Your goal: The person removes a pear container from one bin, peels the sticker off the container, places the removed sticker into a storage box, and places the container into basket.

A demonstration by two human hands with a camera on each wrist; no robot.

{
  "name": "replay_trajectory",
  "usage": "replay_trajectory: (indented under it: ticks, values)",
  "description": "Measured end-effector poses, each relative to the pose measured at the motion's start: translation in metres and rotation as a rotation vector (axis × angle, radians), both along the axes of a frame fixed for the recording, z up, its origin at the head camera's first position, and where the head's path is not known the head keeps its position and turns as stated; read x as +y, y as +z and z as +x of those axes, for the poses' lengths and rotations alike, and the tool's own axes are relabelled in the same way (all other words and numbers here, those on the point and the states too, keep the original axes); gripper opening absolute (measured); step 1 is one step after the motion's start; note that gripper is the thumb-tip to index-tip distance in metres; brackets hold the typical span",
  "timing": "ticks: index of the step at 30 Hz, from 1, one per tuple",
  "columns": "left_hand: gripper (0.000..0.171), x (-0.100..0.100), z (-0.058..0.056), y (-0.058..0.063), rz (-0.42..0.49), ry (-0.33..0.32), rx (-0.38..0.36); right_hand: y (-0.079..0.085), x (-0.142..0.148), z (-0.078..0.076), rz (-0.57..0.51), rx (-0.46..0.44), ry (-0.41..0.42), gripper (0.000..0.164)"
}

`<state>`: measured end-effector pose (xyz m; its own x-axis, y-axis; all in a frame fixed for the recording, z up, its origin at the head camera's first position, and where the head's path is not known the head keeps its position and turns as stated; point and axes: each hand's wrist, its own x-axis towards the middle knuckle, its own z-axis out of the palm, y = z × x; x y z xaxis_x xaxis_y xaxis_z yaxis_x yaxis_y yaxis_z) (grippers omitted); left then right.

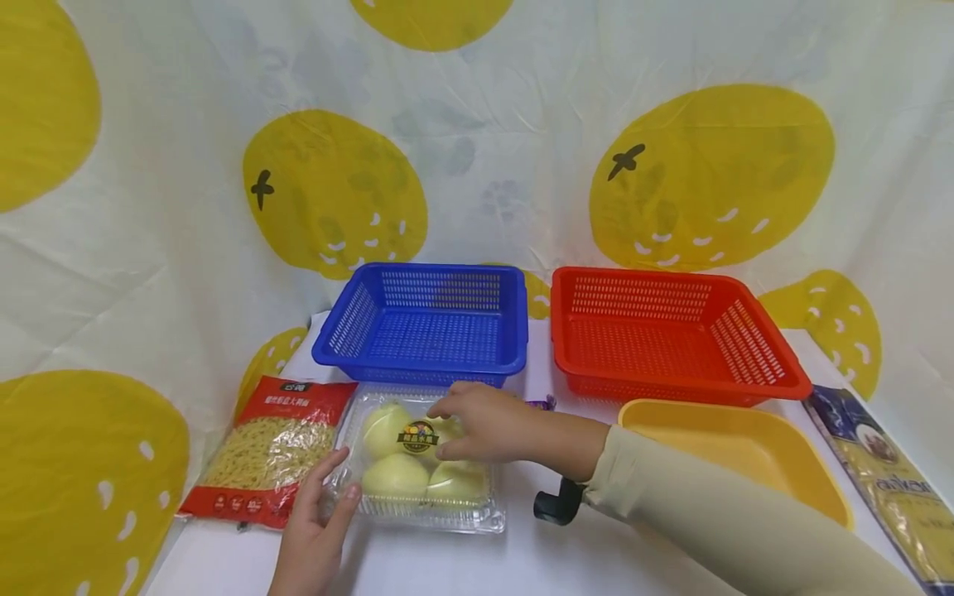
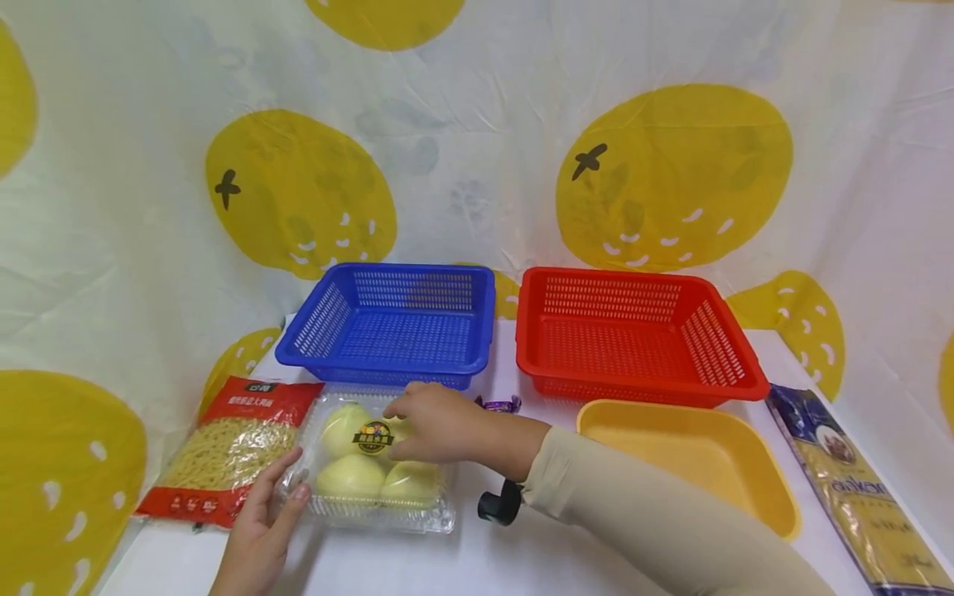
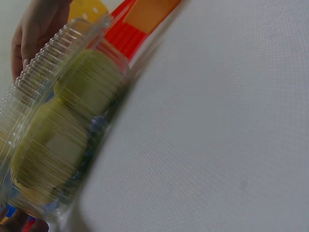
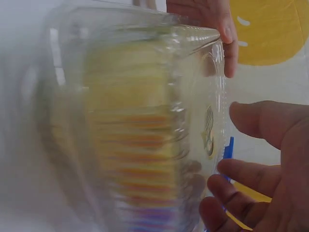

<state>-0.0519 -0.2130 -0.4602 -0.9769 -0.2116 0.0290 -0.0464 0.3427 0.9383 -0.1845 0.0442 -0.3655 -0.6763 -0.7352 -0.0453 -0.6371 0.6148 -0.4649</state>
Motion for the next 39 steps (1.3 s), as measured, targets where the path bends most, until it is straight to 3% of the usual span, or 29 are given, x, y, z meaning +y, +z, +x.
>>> replay_trajectory:
  ticks: [6,13,19,25,33,39]
  values:
    - [0.055,0.001,0.002,0.001,0.028,0.014,-0.060,0.002,-0.017,-0.005,0.073,0.026,0.054,0.060]
    - [0.055,0.000,0.002,0.000,0.048,0.009,-0.062,-0.001,-0.028,-0.006,0.129,0.059,0.052,0.050]
    - [0.054,-0.001,0.000,-0.002,0.062,0.006,-0.022,-0.005,-0.031,-0.008,0.049,0.026,0.034,0.030]
    - [0.055,0.000,0.001,-0.001,0.066,0.011,-0.030,-0.012,-0.034,-0.011,-0.046,0.043,-0.005,0.009]
    - [0.055,0.001,-0.001,-0.002,0.052,0.010,-0.045,-0.020,-0.035,-0.012,-0.108,0.036,-0.080,0.009]
    - [0.058,0.000,-0.002,0.000,0.029,0.013,-0.081,-0.022,-0.033,-0.015,-0.211,-0.035,-0.085,0.012]
